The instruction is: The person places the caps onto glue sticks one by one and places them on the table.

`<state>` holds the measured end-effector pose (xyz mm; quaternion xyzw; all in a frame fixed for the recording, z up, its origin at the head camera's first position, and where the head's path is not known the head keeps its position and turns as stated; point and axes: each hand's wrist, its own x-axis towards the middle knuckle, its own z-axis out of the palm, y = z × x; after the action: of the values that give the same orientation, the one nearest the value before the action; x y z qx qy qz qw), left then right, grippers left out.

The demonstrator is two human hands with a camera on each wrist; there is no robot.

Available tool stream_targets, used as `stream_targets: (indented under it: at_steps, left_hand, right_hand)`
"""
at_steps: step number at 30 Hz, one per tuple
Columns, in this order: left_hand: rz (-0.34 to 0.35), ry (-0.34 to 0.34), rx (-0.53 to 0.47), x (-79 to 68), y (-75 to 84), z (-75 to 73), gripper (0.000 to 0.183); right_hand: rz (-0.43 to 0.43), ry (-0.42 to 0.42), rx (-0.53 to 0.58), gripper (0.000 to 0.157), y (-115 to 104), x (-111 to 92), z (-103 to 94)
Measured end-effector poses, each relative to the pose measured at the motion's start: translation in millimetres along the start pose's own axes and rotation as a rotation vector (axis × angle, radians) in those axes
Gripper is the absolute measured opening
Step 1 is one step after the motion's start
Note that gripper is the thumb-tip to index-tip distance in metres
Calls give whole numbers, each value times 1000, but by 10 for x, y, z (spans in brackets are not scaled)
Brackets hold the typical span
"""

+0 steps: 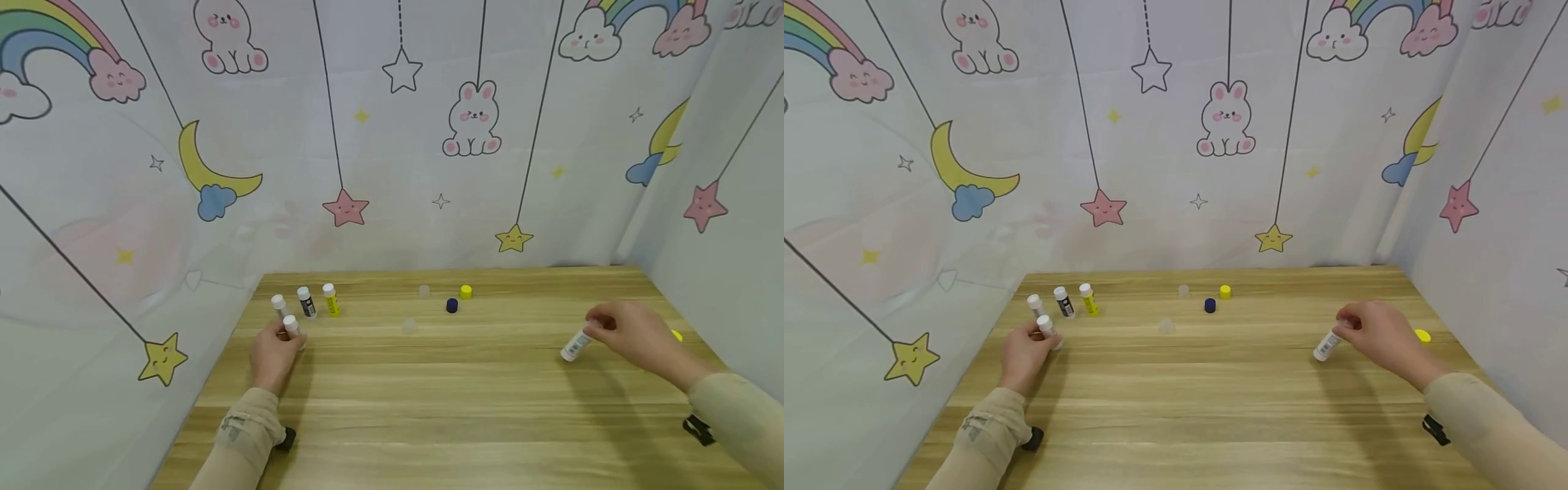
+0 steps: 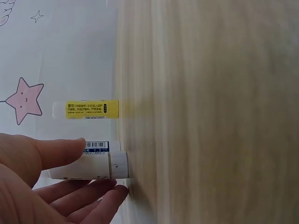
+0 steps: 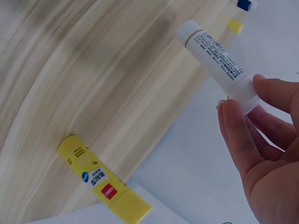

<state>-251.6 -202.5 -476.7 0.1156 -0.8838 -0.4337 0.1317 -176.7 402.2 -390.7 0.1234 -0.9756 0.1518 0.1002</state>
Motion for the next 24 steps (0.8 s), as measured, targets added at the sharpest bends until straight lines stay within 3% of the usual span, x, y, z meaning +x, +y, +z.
stream_targets:
  at_steps: [13,24]
  left_hand:
    - [28,-3,19,-20,21,15,35]
    - [47,-1,15,-48,180,14,38]
  right_hand:
    - [-6,4,-17,20,131,-131,-57]
    - [-13,6,-62,25,249,-197,-121]
